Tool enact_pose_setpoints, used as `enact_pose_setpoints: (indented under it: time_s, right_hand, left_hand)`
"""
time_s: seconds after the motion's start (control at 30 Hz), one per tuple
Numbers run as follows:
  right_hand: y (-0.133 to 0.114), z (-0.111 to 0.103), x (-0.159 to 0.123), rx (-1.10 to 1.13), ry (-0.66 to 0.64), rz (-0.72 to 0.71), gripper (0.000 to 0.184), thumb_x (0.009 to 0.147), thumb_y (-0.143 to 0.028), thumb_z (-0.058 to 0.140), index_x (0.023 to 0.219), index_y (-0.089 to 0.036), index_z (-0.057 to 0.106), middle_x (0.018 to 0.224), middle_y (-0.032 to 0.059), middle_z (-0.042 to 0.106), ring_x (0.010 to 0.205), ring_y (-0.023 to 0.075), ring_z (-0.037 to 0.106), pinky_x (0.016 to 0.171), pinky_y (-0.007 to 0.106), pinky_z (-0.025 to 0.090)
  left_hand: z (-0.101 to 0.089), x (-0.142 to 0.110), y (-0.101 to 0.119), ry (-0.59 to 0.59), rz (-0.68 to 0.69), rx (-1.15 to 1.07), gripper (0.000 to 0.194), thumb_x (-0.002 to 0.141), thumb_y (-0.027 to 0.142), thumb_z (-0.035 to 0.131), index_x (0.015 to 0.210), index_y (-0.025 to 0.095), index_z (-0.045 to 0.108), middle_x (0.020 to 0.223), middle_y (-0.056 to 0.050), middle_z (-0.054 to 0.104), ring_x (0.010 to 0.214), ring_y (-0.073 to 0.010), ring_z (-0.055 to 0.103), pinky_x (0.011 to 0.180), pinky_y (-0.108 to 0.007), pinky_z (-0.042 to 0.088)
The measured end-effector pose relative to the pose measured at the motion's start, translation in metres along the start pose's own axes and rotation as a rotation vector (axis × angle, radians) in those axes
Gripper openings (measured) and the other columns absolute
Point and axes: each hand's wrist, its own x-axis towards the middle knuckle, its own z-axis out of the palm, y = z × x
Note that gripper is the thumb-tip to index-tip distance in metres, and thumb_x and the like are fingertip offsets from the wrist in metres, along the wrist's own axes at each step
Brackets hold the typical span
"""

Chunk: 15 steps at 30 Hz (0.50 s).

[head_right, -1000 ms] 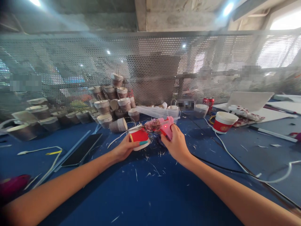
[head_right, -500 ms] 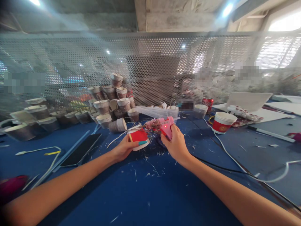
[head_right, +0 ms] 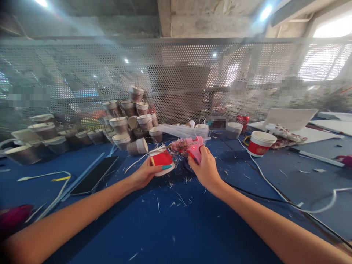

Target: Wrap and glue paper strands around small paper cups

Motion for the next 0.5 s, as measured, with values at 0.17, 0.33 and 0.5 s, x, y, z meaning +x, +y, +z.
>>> enact_pose_setpoints:
  time_s: [0.17,0.33,0.5]
  right_hand:
    - [0.0008,0.0011,-0.0005,-0.004,0.006,-0.003,0.021,0.071,-0.032,0.049,0.066,-0.023,0.031,0.063,-0.0001,0.044,0.055,0.0129,0.039,0.051,0.026,0.030]
    - [0.0018,0.0016,0.0006,-0.004,0.014,0.007,0.022,0.071,-0.034,0.049,0.066,-0.023,0.032,0.063,0.0001,0.046,0.055,0.0127,0.039,0.052,0.026,0.031]
    - [0.0024,0.0010,0.0016,-0.003,0.003,0.047,0.024,0.070,-0.036,0.050,0.066,-0.023,0.031,0.060,-0.0010,0.043,0.053,0.0125,0.038,0.051,0.026,0.029]
  left_hand:
    - [-0.0006,-0.0001,-0.0005,-0.019,0.008,0.000,0.064,0.051,0.017,0.078,0.109,0.013,0.051,0.099,-0.011,0.063,0.093,-0.0247,0.060,0.085,-0.038,0.043]
    - [-0.0017,0.0002,-0.0013,-0.004,0.004,-0.005,0.061,0.049,0.015,0.079,0.105,0.013,0.054,0.095,-0.010,0.064,0.088,-0.0228,0.061,0.081,-0.035,0.045]
    - [-0.0017,0.0001,-0.0011,0.006,-0.010,0.018,0.055,0.050,0.014,0.077,0.101,0.012,0.055,0.093,-0.010,0.066,0.085,-0.0218,0.062,0.079,-0.035,0.045]
